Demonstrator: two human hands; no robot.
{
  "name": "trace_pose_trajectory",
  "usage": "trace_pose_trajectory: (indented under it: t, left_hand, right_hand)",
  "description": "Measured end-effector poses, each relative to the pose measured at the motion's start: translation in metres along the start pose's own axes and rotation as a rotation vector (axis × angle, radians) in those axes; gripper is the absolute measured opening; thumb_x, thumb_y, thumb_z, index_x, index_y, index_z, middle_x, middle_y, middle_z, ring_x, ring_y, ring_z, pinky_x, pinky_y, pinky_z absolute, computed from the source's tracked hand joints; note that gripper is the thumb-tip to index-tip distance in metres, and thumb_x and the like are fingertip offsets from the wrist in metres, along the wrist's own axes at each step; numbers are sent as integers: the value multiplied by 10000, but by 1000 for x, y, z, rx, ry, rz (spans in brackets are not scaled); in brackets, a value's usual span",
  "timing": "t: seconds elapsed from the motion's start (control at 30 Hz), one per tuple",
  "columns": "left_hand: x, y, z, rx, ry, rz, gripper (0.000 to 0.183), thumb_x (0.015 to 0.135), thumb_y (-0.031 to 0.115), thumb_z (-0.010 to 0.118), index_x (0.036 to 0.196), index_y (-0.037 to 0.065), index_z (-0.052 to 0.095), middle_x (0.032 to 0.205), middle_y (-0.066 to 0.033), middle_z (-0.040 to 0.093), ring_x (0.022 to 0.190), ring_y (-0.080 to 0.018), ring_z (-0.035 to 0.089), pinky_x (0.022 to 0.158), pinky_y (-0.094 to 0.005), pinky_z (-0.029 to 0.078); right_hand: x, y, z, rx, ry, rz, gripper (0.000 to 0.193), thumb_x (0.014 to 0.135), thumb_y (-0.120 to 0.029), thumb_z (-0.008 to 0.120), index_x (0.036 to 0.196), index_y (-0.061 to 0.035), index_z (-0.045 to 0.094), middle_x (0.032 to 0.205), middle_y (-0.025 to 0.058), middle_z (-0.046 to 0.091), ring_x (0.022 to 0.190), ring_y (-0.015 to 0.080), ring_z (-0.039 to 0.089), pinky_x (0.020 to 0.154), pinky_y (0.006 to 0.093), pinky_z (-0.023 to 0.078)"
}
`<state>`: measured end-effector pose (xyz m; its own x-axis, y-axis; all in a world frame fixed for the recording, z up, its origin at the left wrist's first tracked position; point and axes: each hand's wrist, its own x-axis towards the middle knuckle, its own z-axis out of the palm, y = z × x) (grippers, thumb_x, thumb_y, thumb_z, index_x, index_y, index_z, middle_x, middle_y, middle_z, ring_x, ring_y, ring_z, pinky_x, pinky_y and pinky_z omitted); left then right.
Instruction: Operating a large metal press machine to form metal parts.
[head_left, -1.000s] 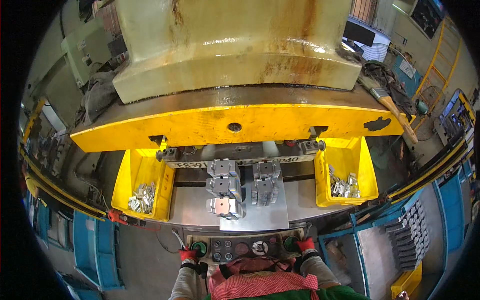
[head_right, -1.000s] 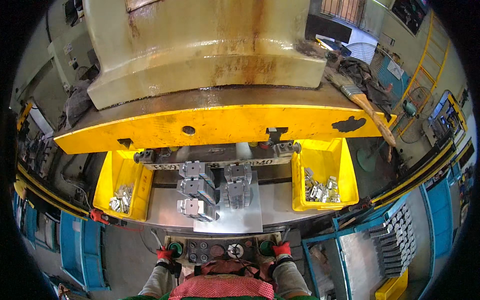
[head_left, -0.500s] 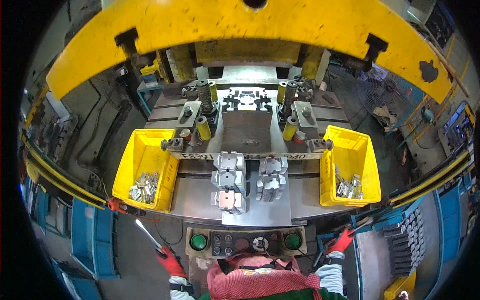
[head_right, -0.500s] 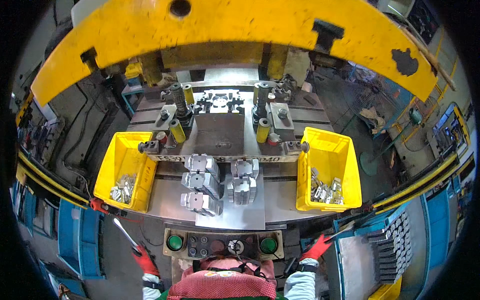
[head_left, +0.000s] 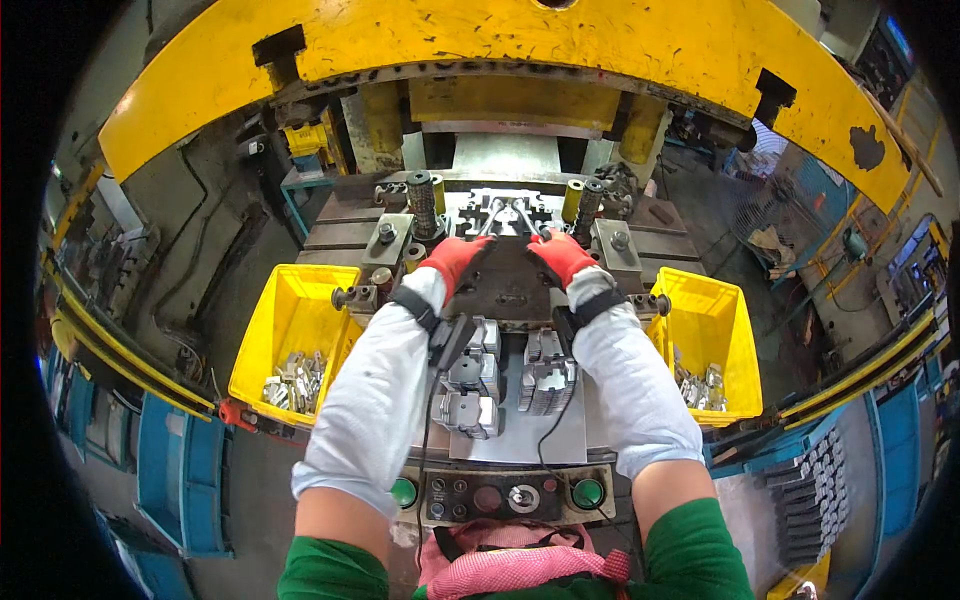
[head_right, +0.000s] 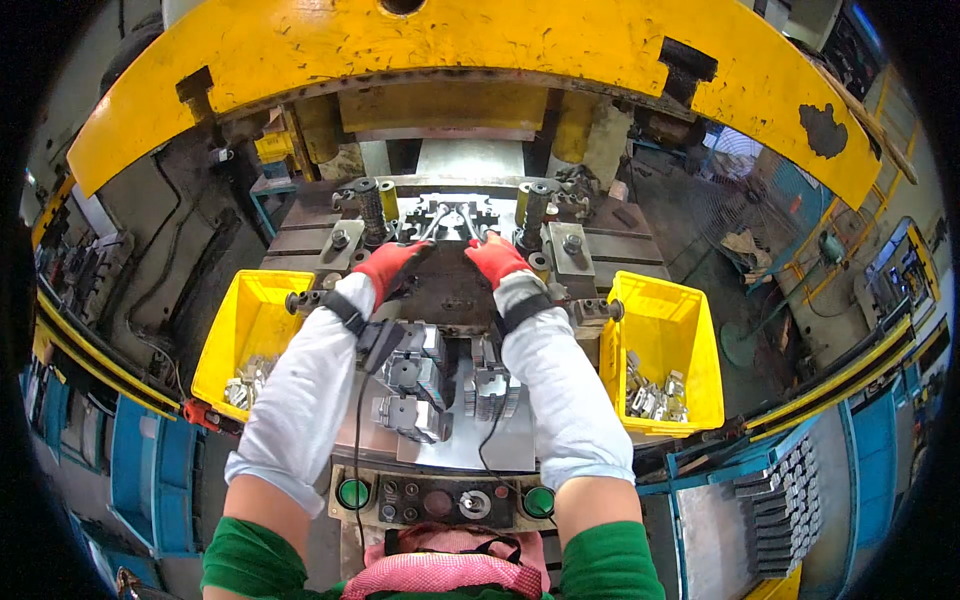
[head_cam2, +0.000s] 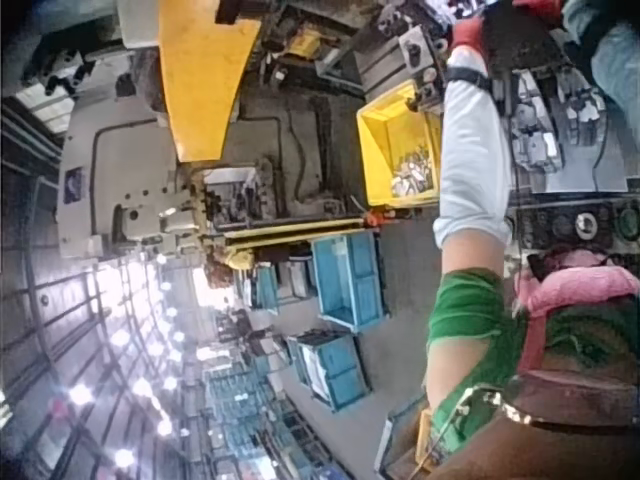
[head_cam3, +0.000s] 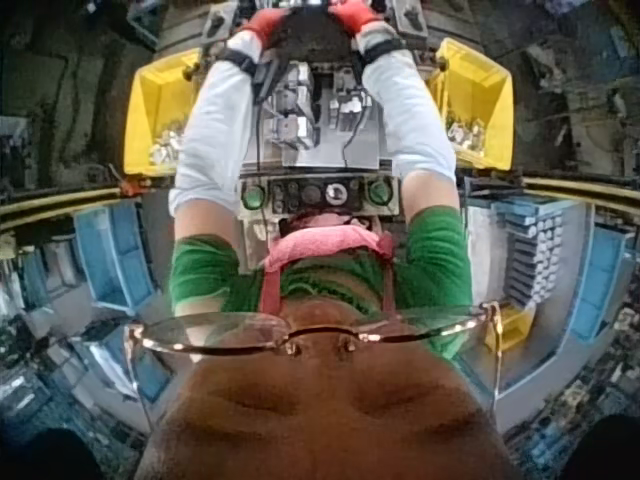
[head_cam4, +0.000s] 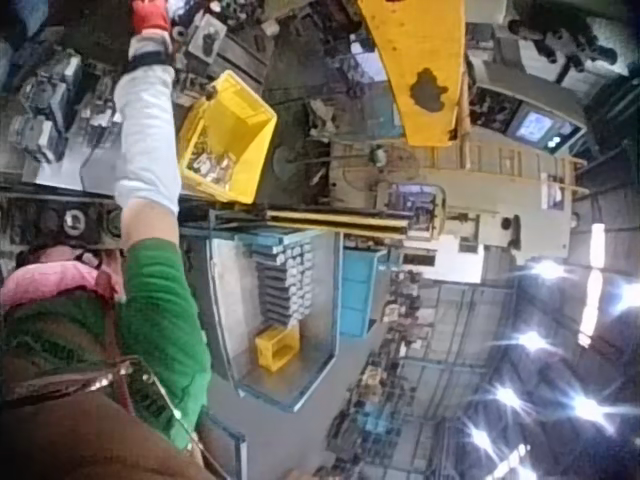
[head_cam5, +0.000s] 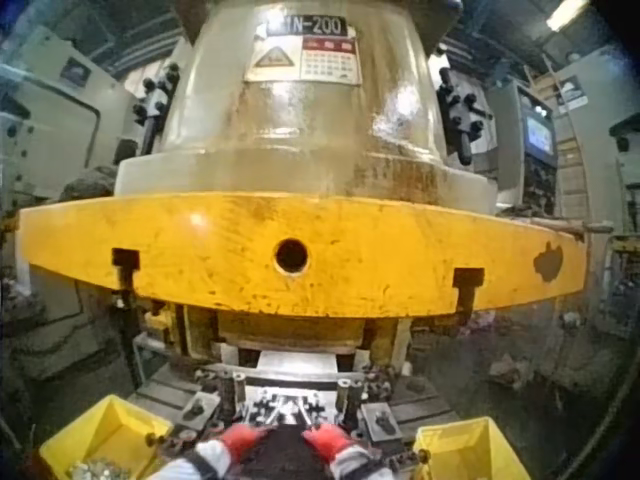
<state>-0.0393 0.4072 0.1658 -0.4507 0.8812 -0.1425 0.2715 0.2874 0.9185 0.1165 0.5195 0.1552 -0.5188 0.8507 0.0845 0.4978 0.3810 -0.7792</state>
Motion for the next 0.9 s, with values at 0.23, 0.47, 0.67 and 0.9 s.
trace_pose_trajectory:
  t: [0.23,0.47,0.67,0.9]
  left_hand:
    - [-61,-37,-45,-548,79,21,278,731,298,620,945,128,572,809,-12,583,686,-82,520,568,-233,413]
    - [-245,-145,-126,-111,716,-115,345,789,44,519,1116,-4,421,1019,-56,534,922,-119,492,756,-215,408]
    - [-293,-188,-126,-161,685,-519,266,767,332,564,855,88,509,459,-30,443,319,-130,424,280,-255,335]
    - [-290,-203,-110,-234,712,-222,312,811,367,483,935,82,509,545,-19,458,361,-91,413,301,-226,353]
  right_hand:
    - [-115,22,-56,478,289,-230,514,759,-166,584,1216,-79,366,839,36,546,761,114,502,679,251,422]
    - [-309,91,-106,-112,711,219,381,829,-114,458,1187,-6,382,905,89,537,705,135,507,660,251,421]
    - [-349,91,-72,98,289,292,464,751,-83,549,1184,-14,397,970,119,555,885,117,484,802,261,375]
    - [-310,45,-34,472,-230,397,464,785,-186,549,1201,-54,391,812,-5,520,706,66,457,630,211,394]
